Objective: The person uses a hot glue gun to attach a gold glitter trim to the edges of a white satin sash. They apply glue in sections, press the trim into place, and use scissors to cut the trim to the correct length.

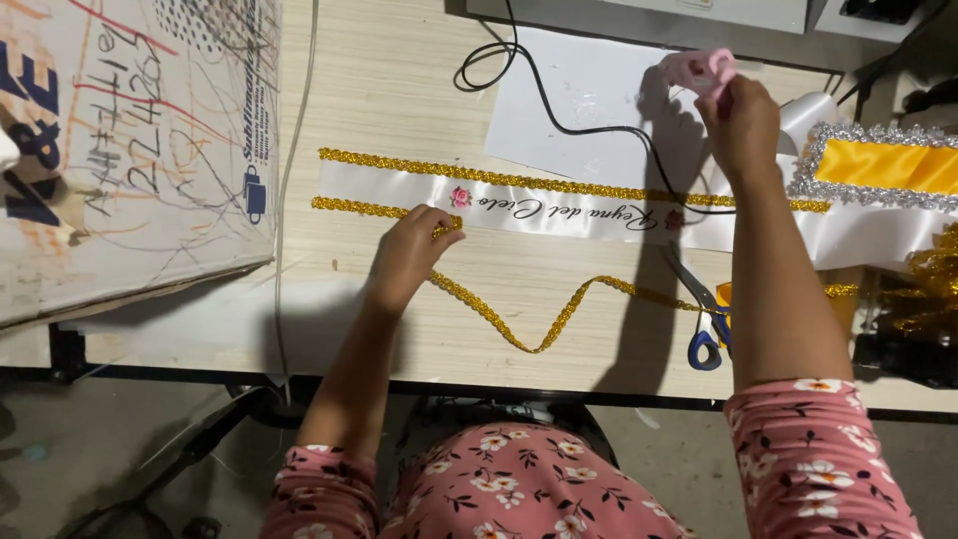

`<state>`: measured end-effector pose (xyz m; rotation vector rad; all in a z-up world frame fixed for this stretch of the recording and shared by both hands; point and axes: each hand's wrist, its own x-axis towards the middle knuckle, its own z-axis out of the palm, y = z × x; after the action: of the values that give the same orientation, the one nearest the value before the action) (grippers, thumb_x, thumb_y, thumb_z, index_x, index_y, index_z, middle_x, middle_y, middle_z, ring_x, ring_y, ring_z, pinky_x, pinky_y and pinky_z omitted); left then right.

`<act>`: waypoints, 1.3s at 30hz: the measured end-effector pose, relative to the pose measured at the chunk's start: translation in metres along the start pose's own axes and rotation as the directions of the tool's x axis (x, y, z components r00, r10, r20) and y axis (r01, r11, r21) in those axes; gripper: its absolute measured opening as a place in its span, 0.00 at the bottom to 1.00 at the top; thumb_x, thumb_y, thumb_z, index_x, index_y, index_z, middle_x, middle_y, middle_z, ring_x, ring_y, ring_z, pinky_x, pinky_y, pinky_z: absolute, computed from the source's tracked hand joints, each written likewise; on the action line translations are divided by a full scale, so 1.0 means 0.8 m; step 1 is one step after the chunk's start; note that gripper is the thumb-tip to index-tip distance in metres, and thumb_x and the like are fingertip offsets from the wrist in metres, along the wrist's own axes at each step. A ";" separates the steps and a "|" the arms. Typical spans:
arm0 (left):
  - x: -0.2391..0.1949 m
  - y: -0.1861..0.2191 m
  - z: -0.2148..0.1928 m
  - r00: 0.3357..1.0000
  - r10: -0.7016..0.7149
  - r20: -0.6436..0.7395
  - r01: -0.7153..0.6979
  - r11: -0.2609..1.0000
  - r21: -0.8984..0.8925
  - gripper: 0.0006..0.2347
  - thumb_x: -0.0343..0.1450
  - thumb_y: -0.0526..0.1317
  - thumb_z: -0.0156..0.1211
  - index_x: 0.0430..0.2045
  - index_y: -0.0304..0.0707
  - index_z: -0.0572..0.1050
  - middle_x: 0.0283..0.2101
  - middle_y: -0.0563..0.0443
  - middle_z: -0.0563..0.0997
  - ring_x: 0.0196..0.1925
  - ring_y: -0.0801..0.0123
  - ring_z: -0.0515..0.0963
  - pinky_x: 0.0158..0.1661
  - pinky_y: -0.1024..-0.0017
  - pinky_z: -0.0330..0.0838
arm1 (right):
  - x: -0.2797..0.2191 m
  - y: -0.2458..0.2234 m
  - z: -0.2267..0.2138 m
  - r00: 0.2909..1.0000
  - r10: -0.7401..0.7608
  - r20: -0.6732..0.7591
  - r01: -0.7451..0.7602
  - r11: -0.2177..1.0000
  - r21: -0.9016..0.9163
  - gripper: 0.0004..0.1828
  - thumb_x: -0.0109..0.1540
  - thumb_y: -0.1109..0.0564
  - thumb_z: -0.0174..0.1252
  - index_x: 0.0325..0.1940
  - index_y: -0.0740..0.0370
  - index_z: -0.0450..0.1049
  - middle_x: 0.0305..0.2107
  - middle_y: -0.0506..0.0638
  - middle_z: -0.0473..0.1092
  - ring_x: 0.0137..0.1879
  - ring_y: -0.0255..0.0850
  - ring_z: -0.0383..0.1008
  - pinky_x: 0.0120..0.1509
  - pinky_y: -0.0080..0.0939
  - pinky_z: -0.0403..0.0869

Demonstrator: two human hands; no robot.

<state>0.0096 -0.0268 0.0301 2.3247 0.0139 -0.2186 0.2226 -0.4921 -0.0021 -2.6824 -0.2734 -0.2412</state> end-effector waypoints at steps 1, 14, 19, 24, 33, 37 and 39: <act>0.001 0.004 0.001 1.000 0.002 -0.029 -0.002 1.000 0.006 0.11 0.70 0.45 0.67 0.33 0.36 0.78 0.37 0.49 0.81 0.34 0.59 0.81 0.36 0.64 0.75 | 0.007 -0.004 -0.003 0.995 -0.103 0.009 0.104 0.987 -0.121 0.13 0.63 0.58 0.71 0.38 0.68 0.75 0.34 0.59 0.74 0.36 0.50 0.75 0.41 0.48 0.73; 0.006 -0.014 0.009 0.990 -0.030 -0.141 0.028 1.000 -0.013 0.06 0.72 0.38 0.64 0.34 0.37 0.74 0.37 0.48 0.81 0.33 0.55 0.81 0.35 0.61 0.75 | -0.012 0.011 -0.039 0.865 0.400 0.302 -0.476 0.466 0.746 0.25 0.61 0.64 0.56 0.64 0.61 0.65 0.47 0.52 0.72 0.49 0.48 0.81 0.46 0.47 0.79; 0.002 -0.017 0.011 0.987 0.027 -0.161 -0.025 1.000 0.015 0.04 0.73 0.36 0.63 0.35 0.38 0.76 0.38 0.48 0.81 0.38 0.55 0.81 0.37 0.61 0.75 | -0.041 -0.008 -0.032 0.817 0.323 0.478 -0.523 0.068 0.849 0.18 0.64 0.66 0.55 0.58 0.71 0.67 0.47 0.58 0.74 0.53 0.51 0.80 0.55 0.52 0.80; 0.000 -0.023 0.012 0.985 0.027 -0.172 -0.025 1.000 0.010 0.04 0.73 0.36 0.63 0.36 0.38 0.76 0.39 0.48 0.81 0.39 0.55 0.81 0.38 0.62 0.76 | -0.052 0.055 -0.003 0.842 0.342 0.418 -0.453 0.028 0.891 0.20 0.66 0.64 0.58 0.61 0.71 0.70 0.48 0.59 0.73 0.51 0.48 0.78 0.57 0.50 0.79; 0.001 -0.028 0.015 0.982 0.034 -0.184 -0.030 0.999 0.023 0.04 0.72 0.36 0.64 0.36 0.38 0.77 0.39 0.48 0.81 0.40 0.55 0.82 0.39 0.62 0.76 | -0.042 -0.021 -0.027 0.818 0.287 0.498 -0.495 -0.089 0.864 0.23 0.62 0.63 0.55 0.62 0.67 0.66 0.47 0.58 0.74 0.52 0.50 0.80 0.57 0.58 0.82; 0.000 -0.024 0.013 0.985 0.024 -0.169 -0.019 0.999 0.029 0.04 0.72 0.36 0.64 0.36 0.39 0.77 0.40 0.48 0.81 0.39 0.56 0.82 0.39 0.62 0.76 | -0.040 0.015 -0.016 0.778 0.293 0.555 -0.551 -0.105 0.828 0.24 0.63 0.62 0.57 0.64 0.64 0.63 0.51 0.57 0.72 0.58 0.52 0.80 0.60 0.64 0.77; 0.000 -0.027 0.018 0.983 0.035 -0.178 -0.030 0.999 0.031 0.04 0.72 0.36 0.64 0.36 0.38 0.77 0.40 0.48 0.81 0.39 0.56 0.82 0.39 0.62 0.76 | -0.043 0.047 -0.001 0.800 0.279 0.532 -0.535 -0.072 0.842 0.26 0.66 0.63 0.58 0.68 0.65 0.63 0.55 0.58 0.71 0.61 0.51 0.78 0.63 0.64 0.75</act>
<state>0.0059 -0.0222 0.0049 2.3638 0.0619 0.0069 0.1977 -0.5314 -0.0237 -1.1699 0.3140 0.3523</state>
